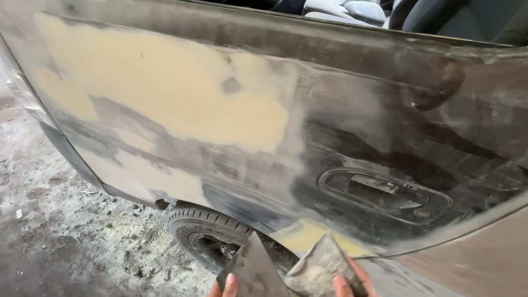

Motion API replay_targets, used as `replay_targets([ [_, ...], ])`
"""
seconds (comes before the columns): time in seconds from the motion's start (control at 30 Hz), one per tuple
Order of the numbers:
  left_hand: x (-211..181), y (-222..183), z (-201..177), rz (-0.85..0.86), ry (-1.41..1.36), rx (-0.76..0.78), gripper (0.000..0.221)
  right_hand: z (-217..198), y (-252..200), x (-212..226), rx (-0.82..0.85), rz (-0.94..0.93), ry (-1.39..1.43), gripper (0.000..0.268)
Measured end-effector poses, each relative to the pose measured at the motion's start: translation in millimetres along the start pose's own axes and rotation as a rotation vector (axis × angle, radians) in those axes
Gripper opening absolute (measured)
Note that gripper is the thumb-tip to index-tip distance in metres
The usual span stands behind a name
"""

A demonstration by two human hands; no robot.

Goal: The person scoops body filler from a container onto a metal mixing board and then applies it to the side panel of a vehicle using a putty knife. The person spreads the filler over a damaged area on the car door and lower panel to smooth the surface.

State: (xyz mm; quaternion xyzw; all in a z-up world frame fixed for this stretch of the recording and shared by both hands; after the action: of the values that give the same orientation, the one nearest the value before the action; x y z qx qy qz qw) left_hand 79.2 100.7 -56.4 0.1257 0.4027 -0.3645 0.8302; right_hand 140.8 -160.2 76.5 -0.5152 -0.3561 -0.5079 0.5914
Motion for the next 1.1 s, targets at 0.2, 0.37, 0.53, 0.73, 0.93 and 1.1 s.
replay_targets([
  [0.2, -21, 0, 35, -0.112, -0.069, -0.070, 0.039, 8, -4, -54, 0.096, -0.185, -0.071, 0.036],
  [0.37, -26, 18, 44, -0.124, -0.120, -0.010, 0.039, 54, -25, -23, 0.299, -0.478, -0.158, 0.032],
  [0.53, -50, 38, 51, -0.262, -0.140, -0.041, 0.038, 61, -7, -52, 0.375, -0.461, -0.244, 0.039],
  [0.73, -91, 79, 53, -0.290, -0.211, -0.005, 0.039, 4, 71, -212, 0.067, -0.068, -0.541, 0.043],
  [0.93, -94, 133, 26, -0.001, -0.003, 0.320, 0.041, -5, 47, -187, -0.186, -0.063, 0.146, 0.047],
  [1.1, -120, 130, 38, 0.093, 0.065, 0.444, 0.041, 29, 17, -173, -0.148, 0.005, 0.052, 0.047],
])
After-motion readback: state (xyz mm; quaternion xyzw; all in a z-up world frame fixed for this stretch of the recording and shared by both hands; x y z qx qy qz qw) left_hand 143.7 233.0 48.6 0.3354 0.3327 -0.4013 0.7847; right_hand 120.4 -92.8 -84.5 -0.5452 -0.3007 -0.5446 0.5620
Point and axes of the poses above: each hand's wrist, its own y-axis towards the middle knuckle, its own z-axis out of the palm, x = y × z, the point moved 8 cm from there along y, towards the middle knuckle, and after that the axes turned 13 degrees about z, right-handed, at the moved point
